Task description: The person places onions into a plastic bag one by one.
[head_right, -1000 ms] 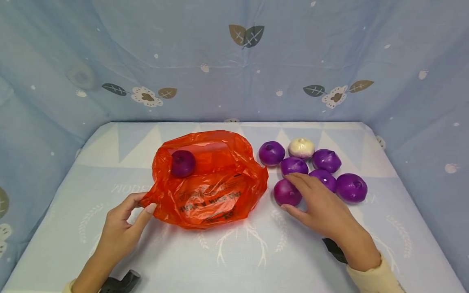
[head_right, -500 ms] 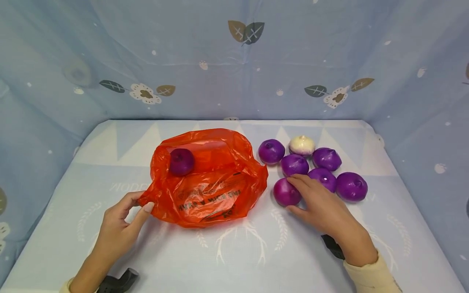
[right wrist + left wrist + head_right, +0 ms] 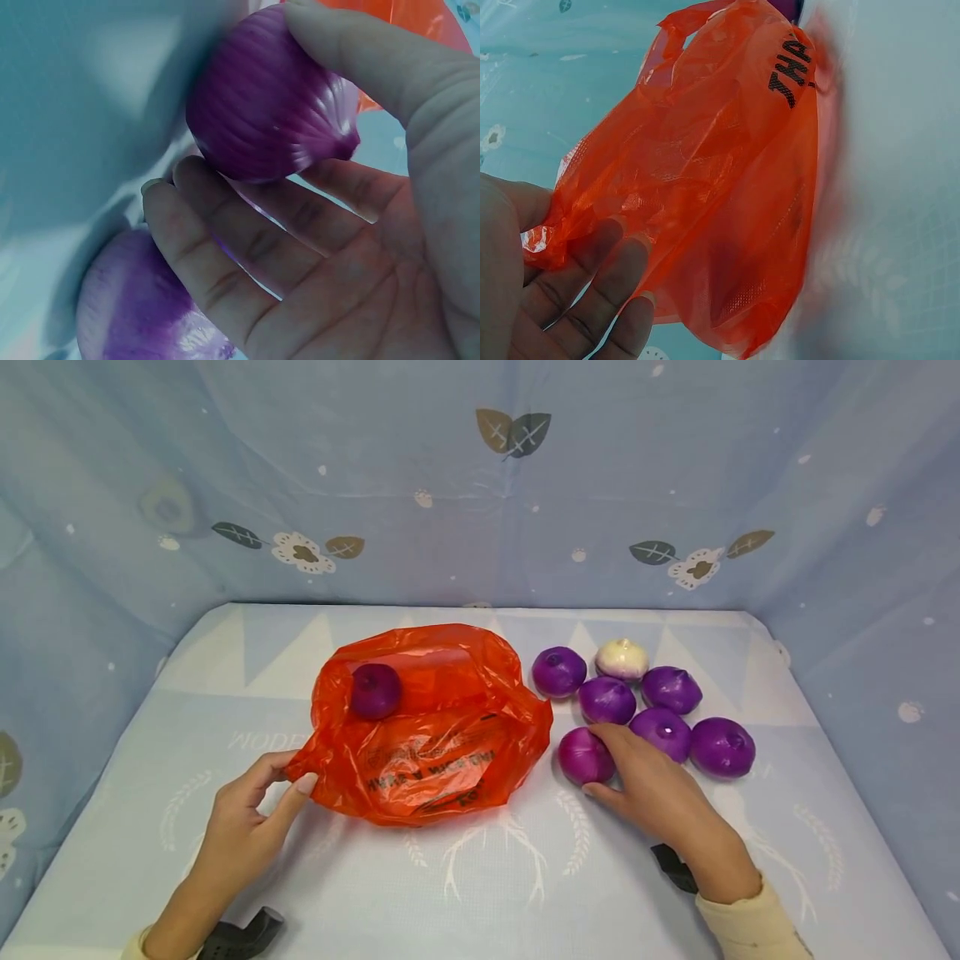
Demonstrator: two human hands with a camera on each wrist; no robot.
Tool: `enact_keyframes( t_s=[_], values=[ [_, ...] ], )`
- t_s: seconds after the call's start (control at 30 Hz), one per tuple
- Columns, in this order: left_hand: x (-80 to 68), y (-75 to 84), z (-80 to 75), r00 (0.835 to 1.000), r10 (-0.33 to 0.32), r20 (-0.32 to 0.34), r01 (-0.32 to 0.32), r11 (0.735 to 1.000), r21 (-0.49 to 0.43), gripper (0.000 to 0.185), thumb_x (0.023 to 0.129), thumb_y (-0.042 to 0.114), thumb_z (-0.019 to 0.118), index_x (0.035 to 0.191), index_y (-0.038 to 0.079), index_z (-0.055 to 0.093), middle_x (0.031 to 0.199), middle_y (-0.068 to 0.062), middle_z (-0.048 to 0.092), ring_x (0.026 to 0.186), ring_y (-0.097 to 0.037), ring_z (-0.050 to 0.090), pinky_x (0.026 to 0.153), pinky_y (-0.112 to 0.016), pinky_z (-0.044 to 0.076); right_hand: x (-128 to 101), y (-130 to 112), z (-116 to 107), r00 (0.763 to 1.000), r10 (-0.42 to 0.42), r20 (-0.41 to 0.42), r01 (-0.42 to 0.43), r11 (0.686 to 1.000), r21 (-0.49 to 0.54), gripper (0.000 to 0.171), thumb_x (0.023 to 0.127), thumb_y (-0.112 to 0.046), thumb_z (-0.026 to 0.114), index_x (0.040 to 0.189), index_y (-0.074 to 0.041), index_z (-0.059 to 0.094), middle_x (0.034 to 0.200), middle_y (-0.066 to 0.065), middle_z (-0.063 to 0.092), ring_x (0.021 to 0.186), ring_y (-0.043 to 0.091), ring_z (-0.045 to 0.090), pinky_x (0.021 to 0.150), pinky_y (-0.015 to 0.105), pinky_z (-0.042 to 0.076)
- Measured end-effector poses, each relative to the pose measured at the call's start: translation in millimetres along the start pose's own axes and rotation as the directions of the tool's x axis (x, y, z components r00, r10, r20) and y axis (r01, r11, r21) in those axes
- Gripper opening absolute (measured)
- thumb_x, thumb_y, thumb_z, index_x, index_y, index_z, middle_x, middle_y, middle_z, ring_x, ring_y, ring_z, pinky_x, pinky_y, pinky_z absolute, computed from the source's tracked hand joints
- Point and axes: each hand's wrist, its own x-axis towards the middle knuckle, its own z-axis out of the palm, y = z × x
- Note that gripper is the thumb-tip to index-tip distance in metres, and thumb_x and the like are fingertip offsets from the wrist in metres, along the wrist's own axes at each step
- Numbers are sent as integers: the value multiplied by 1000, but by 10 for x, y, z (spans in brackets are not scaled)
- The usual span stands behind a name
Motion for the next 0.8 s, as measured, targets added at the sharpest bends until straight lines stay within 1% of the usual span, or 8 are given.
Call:
enact_keyframes(
  t_s=[0.07, 0.17, 0.27, 0.37, 0.43, 0.57, 0.67, 0.8],
  values=[
    [18, -1, -4, 1000, 14, 8, -14, 1000, -4, 34, 90, -1, 79, 121, 9, 70, 104, 5, 74, 95, -13, 69, 94, -13, 49, 0, 2, 16, 1000, -14, -20, 14, 1000, 3, 76, 83, -23, 90, 145, -3, 52, 138, 20, 62, 123, 41, 61, 101, 62, 50],
    [43, 0, 2, 999, 39, -5, -39, 999, -16, 37, 88, -3, 79, 121, 10, 71, 103, 4, 75, 94, -14, 69, 94, -12, 49, 10, 0, 37, 998, -47, -51, 47, 999, 6, 74, 82, -22, 91, 143, -2, 52, 136, 17, 63, 119, 38, 64, 99, 59, 52],
    [48, 6, 4, 999, 38, -14, -38, 999, -25, 38, 87, -5, 80, 121, 10, 72, 104, 4, 75, 94, -15, 69, 94, -12, 49, 26, -5, 50, 996, -62, -63, 63, 998, 12, 73, 82, -21, 91, 141, -3, 53, 134, 16, 63, 116, 36, 66, 98, 58, 53],
    [35, 8, 7, 999, 29, -19, -29, 999, -25, 38, 86, -5, 80, 121, 10, 72, 103, 4, 76, 93, -14, 69, 93, -11, 49, 36, -12, 63, 997, -52, -57, 53, 998, 19, 74, 81, -20, 91, 141, -3, 52, 132, 15, 63, 116, 36, 65, 98, 57, 53],
    [26, 2, 10, 1000, 25, -18, -25, 999, -22, 38, 87, -5, 80, 121, 10, 72, 103, 4, 76, 93, -14, 69, 93, -11, 49, 39, -17, 75, 998, -41, -47, 42, 999, 21, 78, 81, -21, 92, 144, -2, 50, 135, 16, 60, 119, 37, 63, 99, 58, 53],
    [12, -18, 19, 1000, 25, -15, -25, 999, -23, 37, 87, -5, 80, 120, 10, 72, 103, 4, 75, 94, -14, 69, 94, -11, 48, 39, -30, 102, 1000, -22, -20, 22, 1000, 2, 87, 80, -26, 93, 151, -3, 48, 139, 18, 53, 121, 39, 61, 98, 59, 53],
    [5, -19, 24, 999, 32, -17, -32, 999, -31, 38, 86, -6, 80, 120, 9, 72, 103, 3, 76, 93, -15, 69, 94, -12, 49, 37, -37, 122, 1000, -20, -10, 20, 1000, -15, 88, 79, -28, 93, 152, -5, 49, 140, 18, 50, 121, 40, 60, 95, 60, 54],
    [-8, -9, 29, 999, 38, -21, -38, 999, -35, 40, 85, -6, 81, 120, 10, 72, 103, 3, 76, 93, -15, 69, 94, -12, 49, 39, -41, 154, 999, -50, -12, 50, 999, 1, 85, 78, -24, 94, 149, -4, 51, 142, 17, 55, 127, 39, 57, 102, 60, 50]
  ],
)
